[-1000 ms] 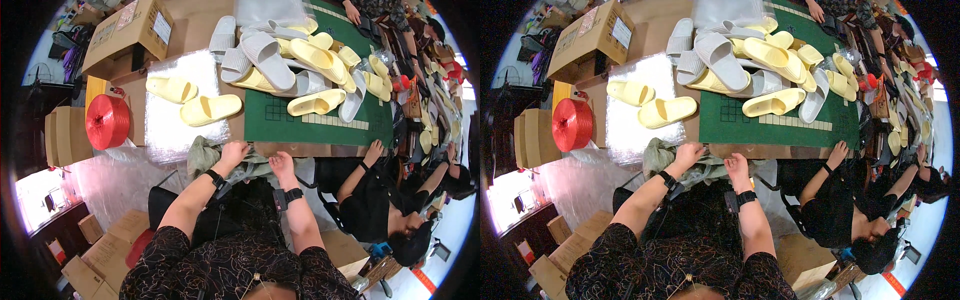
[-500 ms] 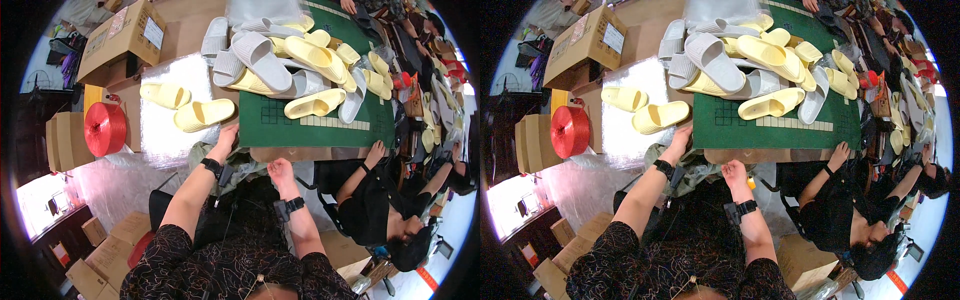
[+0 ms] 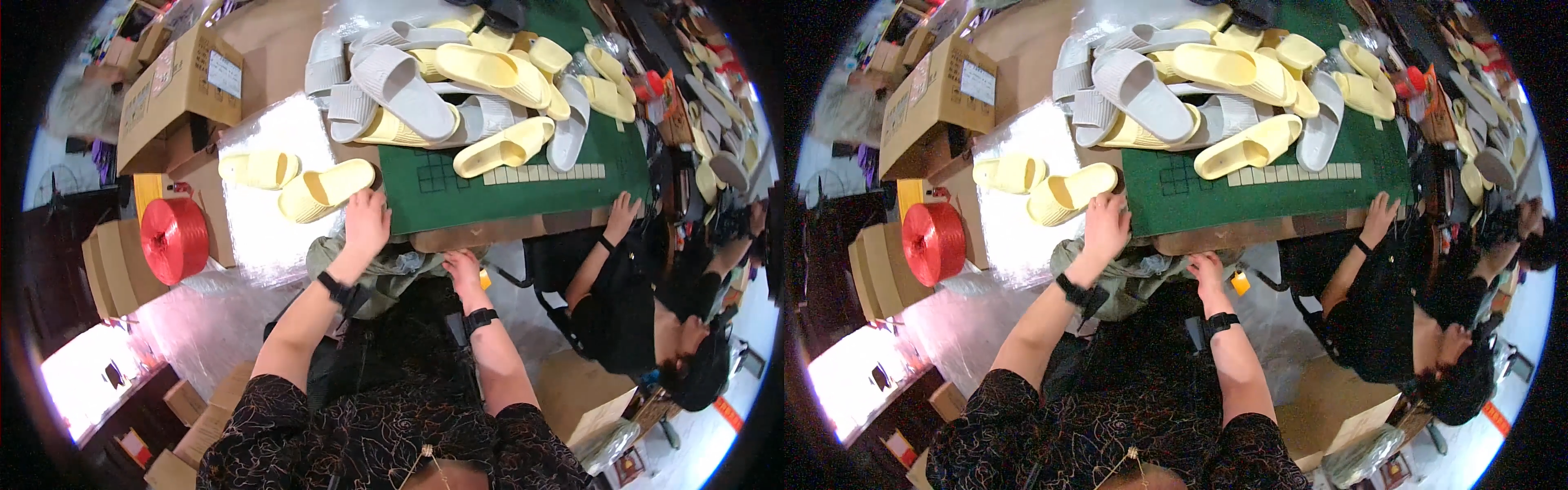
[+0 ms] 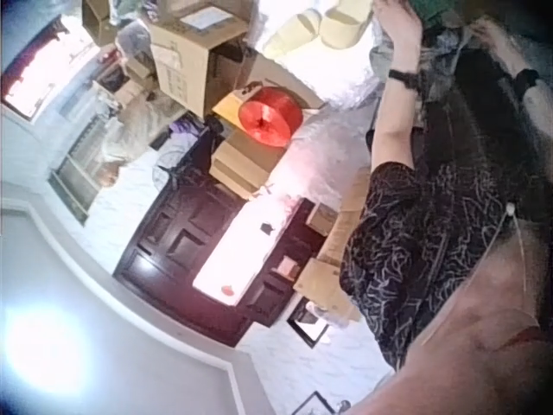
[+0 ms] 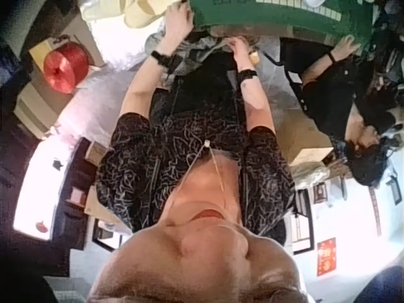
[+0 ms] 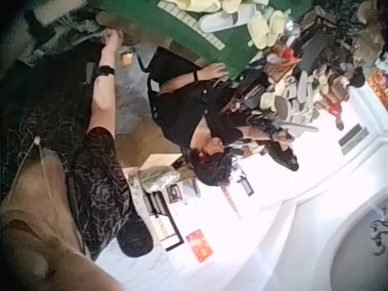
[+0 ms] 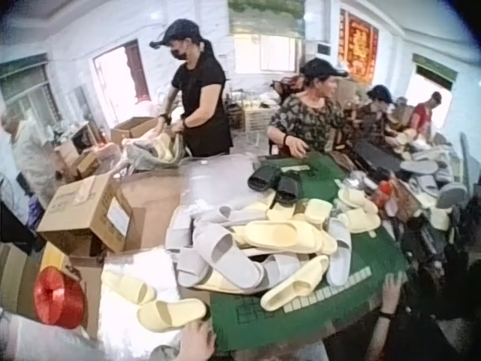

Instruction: The recorder is sorting and inspecting shoe components, specifically slippers, and placing them into a large bag or container.

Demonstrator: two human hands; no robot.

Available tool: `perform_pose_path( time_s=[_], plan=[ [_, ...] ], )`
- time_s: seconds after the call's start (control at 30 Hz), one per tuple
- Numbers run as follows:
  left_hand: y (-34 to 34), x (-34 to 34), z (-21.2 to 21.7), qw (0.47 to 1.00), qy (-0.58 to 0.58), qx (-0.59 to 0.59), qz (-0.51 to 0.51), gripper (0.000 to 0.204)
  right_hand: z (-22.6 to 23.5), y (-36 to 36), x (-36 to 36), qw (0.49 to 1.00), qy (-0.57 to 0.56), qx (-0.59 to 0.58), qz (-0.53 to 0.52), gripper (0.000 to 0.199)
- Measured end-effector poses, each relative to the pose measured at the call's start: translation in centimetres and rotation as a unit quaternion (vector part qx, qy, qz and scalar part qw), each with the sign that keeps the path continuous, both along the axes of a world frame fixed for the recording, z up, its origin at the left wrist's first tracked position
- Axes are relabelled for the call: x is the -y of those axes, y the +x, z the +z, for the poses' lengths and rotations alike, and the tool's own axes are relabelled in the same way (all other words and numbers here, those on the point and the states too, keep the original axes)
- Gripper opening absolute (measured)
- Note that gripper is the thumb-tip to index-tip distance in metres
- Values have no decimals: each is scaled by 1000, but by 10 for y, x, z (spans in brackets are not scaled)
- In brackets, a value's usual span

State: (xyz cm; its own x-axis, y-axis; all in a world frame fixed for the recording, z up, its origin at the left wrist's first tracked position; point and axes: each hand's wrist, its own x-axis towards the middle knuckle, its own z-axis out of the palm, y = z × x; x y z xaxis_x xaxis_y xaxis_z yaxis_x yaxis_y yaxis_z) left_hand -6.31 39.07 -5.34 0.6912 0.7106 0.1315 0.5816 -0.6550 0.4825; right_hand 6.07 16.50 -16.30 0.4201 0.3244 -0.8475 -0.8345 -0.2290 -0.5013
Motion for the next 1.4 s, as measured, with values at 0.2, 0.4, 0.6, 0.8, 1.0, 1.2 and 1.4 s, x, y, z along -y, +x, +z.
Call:
perform_pose_path(
  time_s=[0.2,0.4,0.6,0.8,1.0,1.2,1.4],
  plan=[
    [-42,95,-20,918,-65,-298,-252,76,-3,-19,75,994,-9,-90,-60,34],
    [-26,112,-59,725,-158,-535,-403,40,14,-80,162,993,-81,0,-83,25],
    [-27,128,8,710,-304,-381,-508,30,-12,-168,254,970,-162,-13,-178,18],
    [-59,146,27,740,-238,-332,-534,37,-32,-290,343,939,-171,-127,-270,19],
    [-62,179,37,716,-138,-475,-493,55,8,-408,384,840,-155,-227,-467,37],
    [-53,218,43,691,-79,-471,-543,48,-19,-524,420,699,-256,-141,-653,62],
    [-65,220,40,727,38,-388,-565,45,-30,-531,426,665,-346,62,-660,27]
  ],
)
